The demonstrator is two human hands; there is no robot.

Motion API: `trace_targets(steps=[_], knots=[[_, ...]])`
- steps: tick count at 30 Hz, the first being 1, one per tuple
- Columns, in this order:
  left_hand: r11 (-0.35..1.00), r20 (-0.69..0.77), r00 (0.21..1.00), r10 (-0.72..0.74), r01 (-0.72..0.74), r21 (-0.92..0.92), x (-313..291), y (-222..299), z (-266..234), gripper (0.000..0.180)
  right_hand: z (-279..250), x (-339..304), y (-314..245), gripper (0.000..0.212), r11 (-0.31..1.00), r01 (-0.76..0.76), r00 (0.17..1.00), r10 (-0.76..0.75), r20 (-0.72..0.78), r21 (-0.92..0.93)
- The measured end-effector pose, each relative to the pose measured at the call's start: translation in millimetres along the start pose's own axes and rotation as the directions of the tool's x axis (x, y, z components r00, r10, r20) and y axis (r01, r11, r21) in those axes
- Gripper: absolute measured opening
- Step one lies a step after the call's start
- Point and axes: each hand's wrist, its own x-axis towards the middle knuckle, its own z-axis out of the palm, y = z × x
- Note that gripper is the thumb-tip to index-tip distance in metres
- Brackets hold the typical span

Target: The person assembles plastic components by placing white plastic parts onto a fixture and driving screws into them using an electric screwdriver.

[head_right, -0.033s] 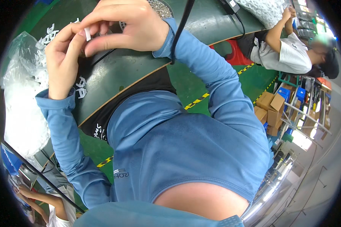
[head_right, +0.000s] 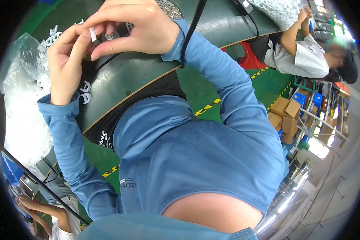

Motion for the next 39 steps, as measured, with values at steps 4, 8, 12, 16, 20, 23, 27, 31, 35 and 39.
trace_targets(steps=[4, 8, 12, 16, 20, 23, 27, 31, 35, 39], knots=[[0.999, 0.078, 0.997, -0.023, 0.026, -0.034, 5, -3, -2, 0.02, -2, -6, 8, 0.039, 0.971, 0.009, 1.0, -0.012, -0.014, -0.238], [0.996, -0.077, 0.995, 0.059, -0.054, 0.073, 5, -5, -2, 0.019, -11, -3, 12, 0.031, 0.972, -0.053, 0.994, 0.072, 0.077, -0.227], [0.994, -0.213, 0.972, 0.102, -0.092, 0.057, 9, -23, -20, 0.019, -15, 2, 8, 0.024, 0.743, 0.069, 0.925, 0.202, 0.321, -0.666], [0.993, -0.222, 0.969, 0.105, -0.089, 0.081, 9, -21, -17, 0.018, -14, 1, 14, 0.022, 0.757, 0.056, 0.922, 0.211, 0.326, -0.651], [0.982, -0.199, 0.966, 0.164, -0.14, 0.13, 9, -21, -17, 0.017, -13, -6, 30, 0.021, 0.97, -0.039, 0.982, 0.081, 0.17, -0.241], [0.984, -0.202, 0.968, 0.149, -0.124, 0.132, 9, -23, -17, 0.017, -11, -6, 31, 0.021, 0.971, -0.047, 0.977, 0.093, 0.192, -0.235], [0.983, -0.192, 0.97, 0.146, -0.121, 0.135, 9, -23, -16, 0.015, -8, 6, 3, 0.028, 0.714, 0.008, 0.881, 0.326, 0.342, -0.7], [0.963, -0.094, 0.975, 0.202, -0.18, 0.202, 5, -18, -8, 0.015, -12, -13, 26, 0.043, 0.949, -0.007, 0.979, 0.071, 0.19, -0.314], [0.922, -0.021, 0.981, 0.194, -0.175, 0.345, 5, 0, 3, 0.024, -38, -18, 40, 0.034, 0.847, 0.313, 0.922, -0.379, -0.075, -0.43], [0.754, 0.103, 0.917, 0.385, -0.377, 0.538, 8, -9, 5, 0.032, -33, 20, 14, 0.039, 0.982, 0.144, 0.809, -0.189, -0.556, -0.125]])
